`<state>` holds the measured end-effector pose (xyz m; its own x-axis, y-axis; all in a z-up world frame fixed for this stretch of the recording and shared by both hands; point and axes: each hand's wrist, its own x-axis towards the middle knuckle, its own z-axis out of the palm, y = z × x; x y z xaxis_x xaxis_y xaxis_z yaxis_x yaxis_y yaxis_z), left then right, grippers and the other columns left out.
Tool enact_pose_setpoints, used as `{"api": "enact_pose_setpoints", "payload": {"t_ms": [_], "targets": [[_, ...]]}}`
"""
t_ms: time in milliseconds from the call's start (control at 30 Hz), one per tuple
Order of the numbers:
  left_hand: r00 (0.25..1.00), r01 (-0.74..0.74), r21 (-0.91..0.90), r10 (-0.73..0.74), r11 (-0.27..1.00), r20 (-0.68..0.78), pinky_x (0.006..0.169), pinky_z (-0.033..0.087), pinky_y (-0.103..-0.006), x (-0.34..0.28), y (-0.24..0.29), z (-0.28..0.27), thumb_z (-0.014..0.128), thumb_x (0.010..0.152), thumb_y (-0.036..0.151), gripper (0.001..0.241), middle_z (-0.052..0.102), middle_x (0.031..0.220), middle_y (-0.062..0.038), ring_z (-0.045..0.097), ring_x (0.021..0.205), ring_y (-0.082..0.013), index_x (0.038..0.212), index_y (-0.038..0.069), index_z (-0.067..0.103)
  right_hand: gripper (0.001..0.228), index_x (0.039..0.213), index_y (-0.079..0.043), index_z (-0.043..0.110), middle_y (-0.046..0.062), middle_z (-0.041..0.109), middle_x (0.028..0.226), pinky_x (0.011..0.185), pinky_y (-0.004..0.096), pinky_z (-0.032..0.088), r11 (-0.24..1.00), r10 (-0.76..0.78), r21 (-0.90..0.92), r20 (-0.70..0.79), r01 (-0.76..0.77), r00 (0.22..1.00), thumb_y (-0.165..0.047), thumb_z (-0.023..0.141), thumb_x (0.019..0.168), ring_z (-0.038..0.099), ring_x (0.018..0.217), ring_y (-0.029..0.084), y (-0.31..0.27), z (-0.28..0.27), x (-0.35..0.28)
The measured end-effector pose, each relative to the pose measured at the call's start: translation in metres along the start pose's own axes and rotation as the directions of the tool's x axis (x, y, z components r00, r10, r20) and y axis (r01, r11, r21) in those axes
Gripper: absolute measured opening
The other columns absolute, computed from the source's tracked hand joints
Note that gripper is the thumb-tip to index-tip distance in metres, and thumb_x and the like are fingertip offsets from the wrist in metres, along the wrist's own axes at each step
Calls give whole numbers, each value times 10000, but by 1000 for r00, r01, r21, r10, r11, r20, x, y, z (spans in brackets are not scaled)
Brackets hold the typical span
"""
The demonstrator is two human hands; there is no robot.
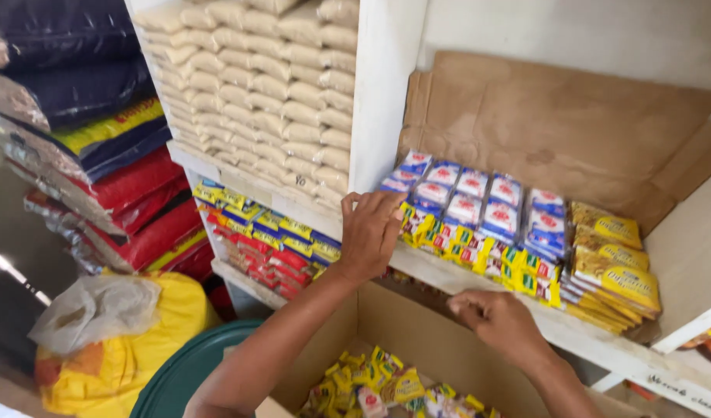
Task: The recorder is stocking and organizing small seasoning or bouillon packets from a box onto retail grocery shelves.
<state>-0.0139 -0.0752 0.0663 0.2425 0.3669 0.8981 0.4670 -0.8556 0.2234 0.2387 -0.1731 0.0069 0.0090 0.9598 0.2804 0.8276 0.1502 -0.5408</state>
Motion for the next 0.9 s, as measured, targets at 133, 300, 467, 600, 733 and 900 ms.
{"api": "enact_pose_setpoints", "payload": {"t_ms": [133,300,467,600,733,900], "targets": [[997,67,-188,-73,980,-24,996,376,-474,-55,23,15,529,1012,156,205,696,1083,-72,643,1045,-267,1135,76,673,284,1023,-150,812,85,844,942,797,336,589,988,112,59,360,-143,926,-351,699,858,802,845,199,52,65,-21],[880,67,-231,52,971,472,926,432,-490,-157,44,75,585,997,281,283,699,869,-120,670,914,-314,820,87,690,324,1043,-145,787,112,773,1041,877,408,560,991,122,-114,642,-63,757,-375,678,842,739,950,288,149,166,-42],[555,161,-160,45,974,831,894,485,-576,-276,-9,177,562,922,353,338,740,925,-178,705,896,-384,820,101,763,325,1030,-158,772,138,754,1077,903,473,558,909,298,-415,711,38,637,-409,636,875,716,1019,333,194,245,-88],[242,214,168,-219,962,945,802,564,-557,-338,-52,224,624,816,295,301,750,974,-210,732,914,-392,886,47,779,384,1188,-230,702,99,726,1168,916,477,556,902,326,-431,717,25,616,-378,700,833,686,1102,314,182,260,-114],[175,339,252,-324,906,930,758,589,-524,-373,-66,233,626,820,188,274,735,1017,-222,742,921,-383,1004,25,745,380,1231,-275,692,67,709,1230,944,459,552,892,379,-451,729,-16,570,-373,683,864,671,1154,291,177,268,-125],[87,183,279,-298,943,950,778,591,-508,-411,-77,231,634,858,113,230,751,1069,-179,735,999,-357,1041,82,770,327,1192,-249,722,64,720,1220,958,447,551,901,339,-429,788,63,514,-370,660,894,677,1161,286,188,280,-139]]}}
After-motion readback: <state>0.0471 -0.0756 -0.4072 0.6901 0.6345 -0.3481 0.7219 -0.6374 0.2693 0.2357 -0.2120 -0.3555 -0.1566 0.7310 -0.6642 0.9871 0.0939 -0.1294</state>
